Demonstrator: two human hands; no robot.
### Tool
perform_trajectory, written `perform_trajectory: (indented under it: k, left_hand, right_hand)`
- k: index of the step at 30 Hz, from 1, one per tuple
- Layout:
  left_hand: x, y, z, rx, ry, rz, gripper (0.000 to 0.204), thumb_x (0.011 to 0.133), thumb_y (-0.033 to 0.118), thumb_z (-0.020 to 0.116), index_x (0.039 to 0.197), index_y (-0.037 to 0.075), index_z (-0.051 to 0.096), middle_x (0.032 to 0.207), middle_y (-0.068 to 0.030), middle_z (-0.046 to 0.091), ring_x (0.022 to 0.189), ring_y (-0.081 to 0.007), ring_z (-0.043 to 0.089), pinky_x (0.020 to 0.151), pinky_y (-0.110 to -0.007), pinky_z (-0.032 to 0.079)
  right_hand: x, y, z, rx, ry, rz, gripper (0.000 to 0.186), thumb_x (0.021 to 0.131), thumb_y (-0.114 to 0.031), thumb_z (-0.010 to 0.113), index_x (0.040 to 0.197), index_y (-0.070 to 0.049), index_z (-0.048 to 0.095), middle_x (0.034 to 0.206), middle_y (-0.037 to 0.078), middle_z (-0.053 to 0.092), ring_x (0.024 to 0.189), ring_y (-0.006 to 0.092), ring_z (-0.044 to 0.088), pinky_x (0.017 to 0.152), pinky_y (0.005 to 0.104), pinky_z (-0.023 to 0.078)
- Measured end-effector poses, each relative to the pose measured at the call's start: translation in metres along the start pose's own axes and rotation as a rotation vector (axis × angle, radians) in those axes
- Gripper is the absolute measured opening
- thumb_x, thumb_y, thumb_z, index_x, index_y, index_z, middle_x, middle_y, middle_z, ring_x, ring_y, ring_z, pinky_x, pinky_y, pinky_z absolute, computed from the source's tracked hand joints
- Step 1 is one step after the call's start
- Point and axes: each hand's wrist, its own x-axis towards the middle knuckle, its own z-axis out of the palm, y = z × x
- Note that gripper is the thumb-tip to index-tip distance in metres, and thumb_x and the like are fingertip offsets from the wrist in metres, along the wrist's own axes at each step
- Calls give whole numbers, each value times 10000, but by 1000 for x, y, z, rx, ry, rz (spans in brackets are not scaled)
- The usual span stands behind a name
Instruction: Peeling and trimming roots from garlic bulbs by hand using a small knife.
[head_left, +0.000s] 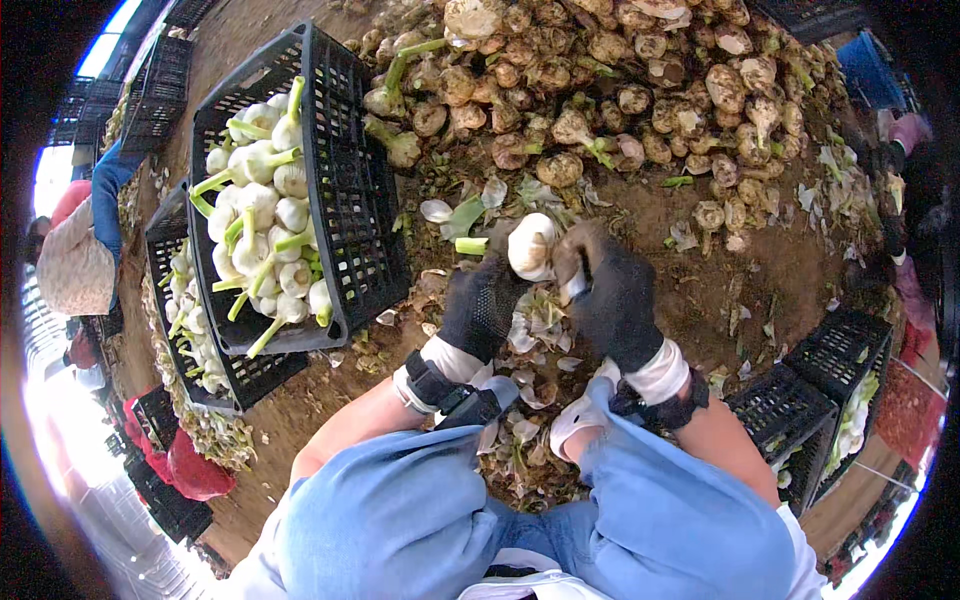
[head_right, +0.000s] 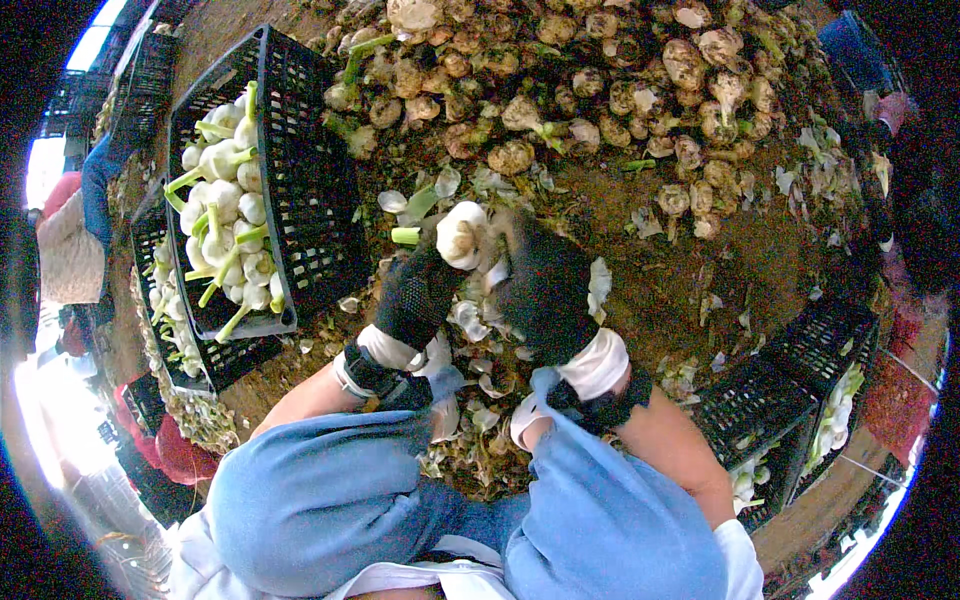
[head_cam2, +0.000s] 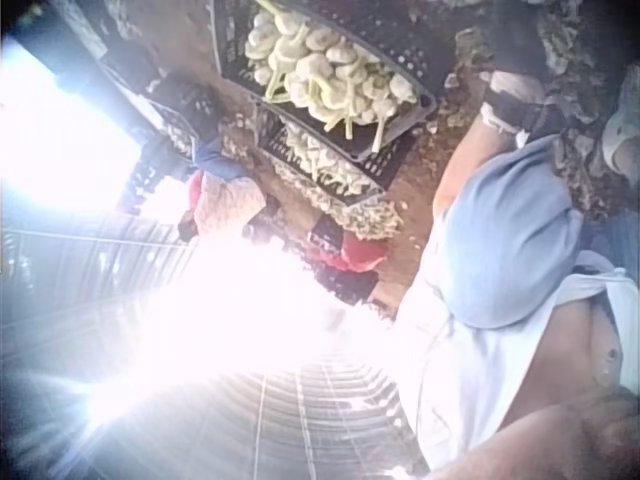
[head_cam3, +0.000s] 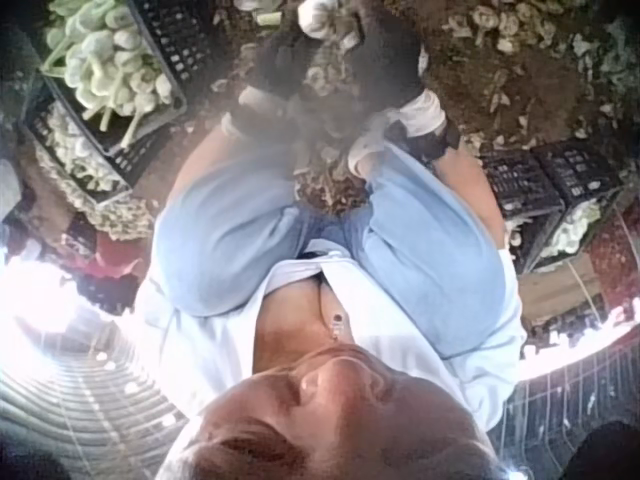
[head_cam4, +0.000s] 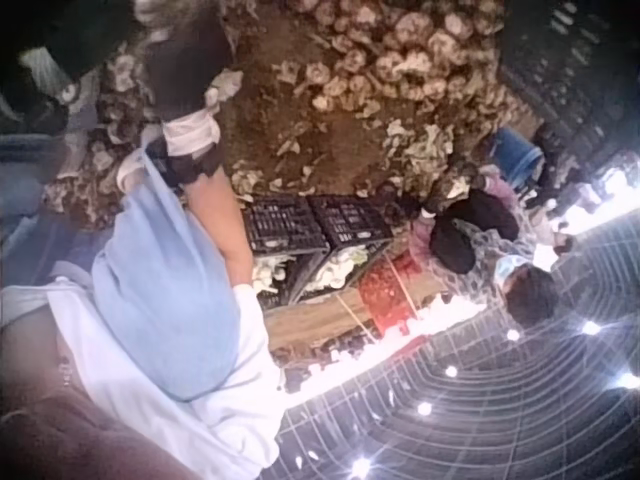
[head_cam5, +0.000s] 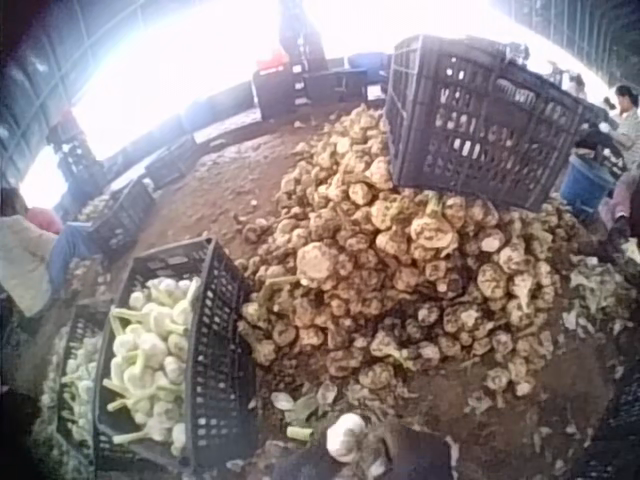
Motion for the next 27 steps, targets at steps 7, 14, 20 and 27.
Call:
perform_trajectory:
  k: [7, 14, 20, 27]
  left_hand:
    - [6, -2, 2, -225, -60, -61, 374, 918, 128, 616, 1270, 16, 552, 1219, -157, 636, 1140, -293, 611, 984, -369, 465]
    - [3, -4, -4, -435, -161, -310, 513, 885, 194, 656, 1351, 58, 491, 1249, -202, 610, 1129, -326, 613, 942, -408, 486]
    - [15, -8, -26, -335, 60, -51, 490, 916, 142, 611, 1378, 66, 467, 1260, -169, 607, 1164, -309, 590, 940, -388, 489]
    - [34, 12, -139, -299, 538, -10, 440, 962, 193, 563, 1367, 45, 472, 1313, -167, 551, 1194, -277, 551, 976, -374, 461]
  right_hand:
    - [-10, 29, -5, 175, -62, 64, 203, 913, -213, 637, 1051, -70, 596, 852, 200, 646, 767, 408, 645, 657, 437, 503]
    - [-4, -11, -8, 157, -43, -79, 175, 928, -180, 590, 1019, -31, 598, 910, 144, 647, 745, 252, 653, 665, 381, 506]
    - [-14, -49, -31, 129, -252, -284, 215, 866, -149, 627, 1061, -60, 624, 913, 162, 671, 793, 336, 673, 728, 397, 539]
    - [-33, 39, -6, -109, -318, -54, 398, 807, -64, 565, 1202, -32, 601, 1141, 221, 629, 1095, 403, 582, 974, 470, 446]
